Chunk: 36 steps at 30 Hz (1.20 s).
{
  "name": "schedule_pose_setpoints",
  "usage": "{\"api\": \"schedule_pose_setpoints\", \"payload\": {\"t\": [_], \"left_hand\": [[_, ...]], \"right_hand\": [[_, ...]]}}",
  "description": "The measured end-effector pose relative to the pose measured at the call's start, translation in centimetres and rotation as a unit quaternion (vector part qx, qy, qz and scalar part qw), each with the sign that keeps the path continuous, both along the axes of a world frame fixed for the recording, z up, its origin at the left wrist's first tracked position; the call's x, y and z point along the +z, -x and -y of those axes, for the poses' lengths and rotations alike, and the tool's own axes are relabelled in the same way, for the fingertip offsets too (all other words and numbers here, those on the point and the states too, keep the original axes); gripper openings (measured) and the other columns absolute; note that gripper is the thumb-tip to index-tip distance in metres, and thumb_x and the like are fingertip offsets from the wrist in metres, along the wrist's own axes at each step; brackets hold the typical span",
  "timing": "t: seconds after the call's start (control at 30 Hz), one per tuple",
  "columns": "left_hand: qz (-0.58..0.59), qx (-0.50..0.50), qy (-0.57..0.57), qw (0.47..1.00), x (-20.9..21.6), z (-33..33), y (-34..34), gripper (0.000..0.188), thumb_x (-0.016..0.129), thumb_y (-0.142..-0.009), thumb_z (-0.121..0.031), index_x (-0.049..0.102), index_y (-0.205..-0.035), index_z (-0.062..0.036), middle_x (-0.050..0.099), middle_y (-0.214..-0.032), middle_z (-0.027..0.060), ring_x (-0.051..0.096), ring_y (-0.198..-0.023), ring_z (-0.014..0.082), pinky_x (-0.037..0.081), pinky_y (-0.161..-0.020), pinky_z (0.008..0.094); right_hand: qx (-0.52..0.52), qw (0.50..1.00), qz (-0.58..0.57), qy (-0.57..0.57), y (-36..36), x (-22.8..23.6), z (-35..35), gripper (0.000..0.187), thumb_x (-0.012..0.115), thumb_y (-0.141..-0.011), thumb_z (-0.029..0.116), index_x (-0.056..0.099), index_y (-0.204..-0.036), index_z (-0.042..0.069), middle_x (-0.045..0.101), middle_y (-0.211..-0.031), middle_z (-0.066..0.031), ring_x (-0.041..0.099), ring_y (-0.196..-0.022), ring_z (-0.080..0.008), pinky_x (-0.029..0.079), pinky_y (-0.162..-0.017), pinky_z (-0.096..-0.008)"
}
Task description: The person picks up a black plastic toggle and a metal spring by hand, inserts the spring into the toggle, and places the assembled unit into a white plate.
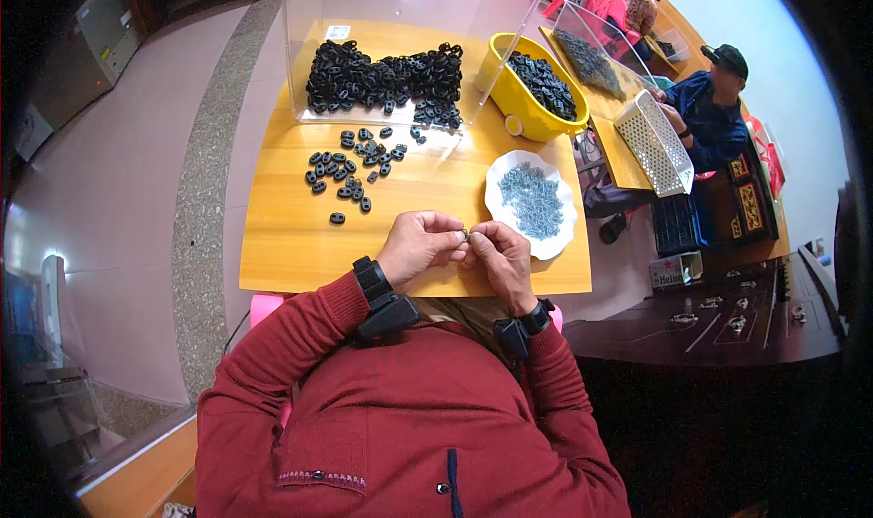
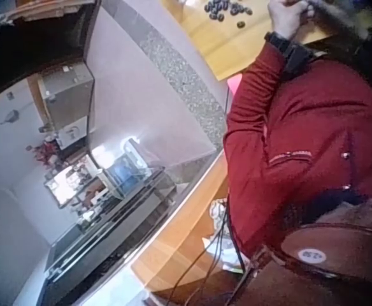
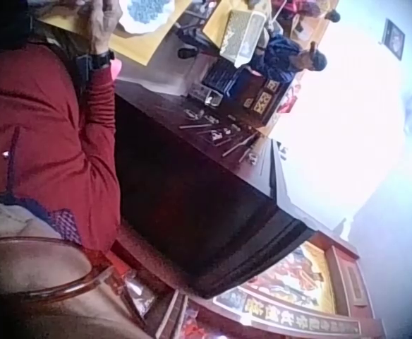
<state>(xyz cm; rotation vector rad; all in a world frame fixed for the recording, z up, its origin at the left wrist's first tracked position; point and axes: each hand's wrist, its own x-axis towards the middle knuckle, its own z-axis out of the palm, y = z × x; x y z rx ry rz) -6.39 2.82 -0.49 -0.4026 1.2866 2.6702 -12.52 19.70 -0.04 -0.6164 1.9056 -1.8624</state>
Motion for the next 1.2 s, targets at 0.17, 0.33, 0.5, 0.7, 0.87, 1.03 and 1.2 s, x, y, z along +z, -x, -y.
{"api": "schedule_pose_setpoints", "payload": {"t": [0.17, 0.33, 0.5, 0.7, 0.87, 1.03, 1.2], "left_hand": [[0.003, 0.011, 0.004, 1.0, 0.1, 0.0, 0.0, 0.016, 0.063, -0.087, -0.003, 0.059, -0.101, 0.003, 0.065, -0.092, 0.0087, 0.066, -0.079, 0.0153, 0.057, -0.072, 0.0262], [0.009, 0.009, 0.013, 1.0, 0.0, -0.1, 0.1, 0.016, 0.063, -0.086, -0.003, 0.059, -0.101, 0.0034, 0.064, -0.093, 0.0092, 0.066, -0.08, 0.0159, 0.057, -0.073, 0.0265], [-0.008, 0.004, 0.005, 1.0, -0.3, -0.1, 0.1, 0.016, 0.064, -0.086, -0.003, 0.059, -0.1, 0.0035, 0.064, -0.092, 0.0094, 0.066, -0.08, 0.0157, 0.057, -0.073, 0.0264], [-0.013, 0.006, 0.006, 1.0, -0.3, -0.2, 0.0, 0.015, 0.064, -0.085, -0.002, 0.059, -0.099, 0.0037, 0.064, -0.091, 0.0094, 0.066, -0.078, 0.0156, 0.057, -0.073, 0.0263], [-0.016, 0.011, 0.033, 0.999, -0.4, -0.3, 0.0, 0.015, 0.063, -0.085, 0.0, 0.06, -0.099, 0.0045, 0.065, -0.09, 0.0094, 0.066, -0.076, 0.0158, 0.058, -0.071, 0.0263], [-0.033, 0.027, 0.055, 0.998, -0.5, -0.6, 0.1, 0.014, 0.063, -0.085, 0.001, 0.06, -0.098, 0.0065, 0.065, -0.089, 0.0104, 0.066, -0.076, 0.0164, 0.058, -0.071, 0.0273], [-0.05, 0.046, 0.066, 0.996, -0.8, -0.6, 0.1, 0.014, 0.063, -0.085, 0.001, 0.06, -0.097, 0.0066, 0.065, -0.09, 0.0107, 0.066, -0.077, 0.0168, 0.058, -0.071, 0.0275]], "right_hand": [[-0.001, 1.0, 0.009, 0.013, -0.1, 0.2, 0.0, 0.013, 0.055, -0.094, 0.009, 0.058, -0.095, -0.003, 0.061, -0.073, -0.0026, 0.057, -0.062, -0.0086, 0.049, -0.057, -0.0226], [0.005, 1.0, -0.009, 0.005, 0.1, -0.2, -0.1, 0.013, 0.055, -0.094, 0.01, 0.059, -0.094, -0.003, 0.061, -0.073, -0.0024, 0.057, -0.063, -0.0079, 0.048, -0.057, -0.0215], [0.013, 0.999, -0.031, -0.01, 0.3, -0.5, -0.2, 0.013, 0.055, -0.094, 0.009, 0.06, -0.092, -0.003, 0.061, -0.075, -0.0018, 0.057, -0.064, -0.007, 0.047, -0.058, -0.0204], [0.014, 0.998, -0.051, -0.032, 0.4, -0.8, -0.3, 0.011, 0.054, -0.095, 0.007, 0.059, -0.095, -0.003, 0.062, -0.073, -0.003, 0.058, -0.063, -0.0078, 0.05, -0.059, -0.0211], [0.007, 0.999, -0.042, -0.016, 0.2, -0.5, 0.0, 0.011, 0.056, -0.094, 0.007, 0.061, -0.094, -0.003, 0.064, -0.077, -0.0028, 0.059, -0.065, -0.0064, 0.05, -0.06, -0.0201], [0.01, 0.998, -0.056, -0.036, 0.5, -0.5, -0.1, 0.011, 0.058, -0.092, 0.007, 0.062, -0.092, -0.003, 0.064, -0.078, -0.0022, 0.058, -0.066, -0.0059, 0.049, -0.06, -0.0197], [0.007, 0.998, -0.058, -0.028, 0.4, -0.4, 0.4, 0.011, 0.058, -0.092, 0.008, 0.063, -0.092, -0.003, 0.065, -0.08, -0.0017, 0.057, -0.069, -0.005, 0.048, -0.063, -0.0185]]}}
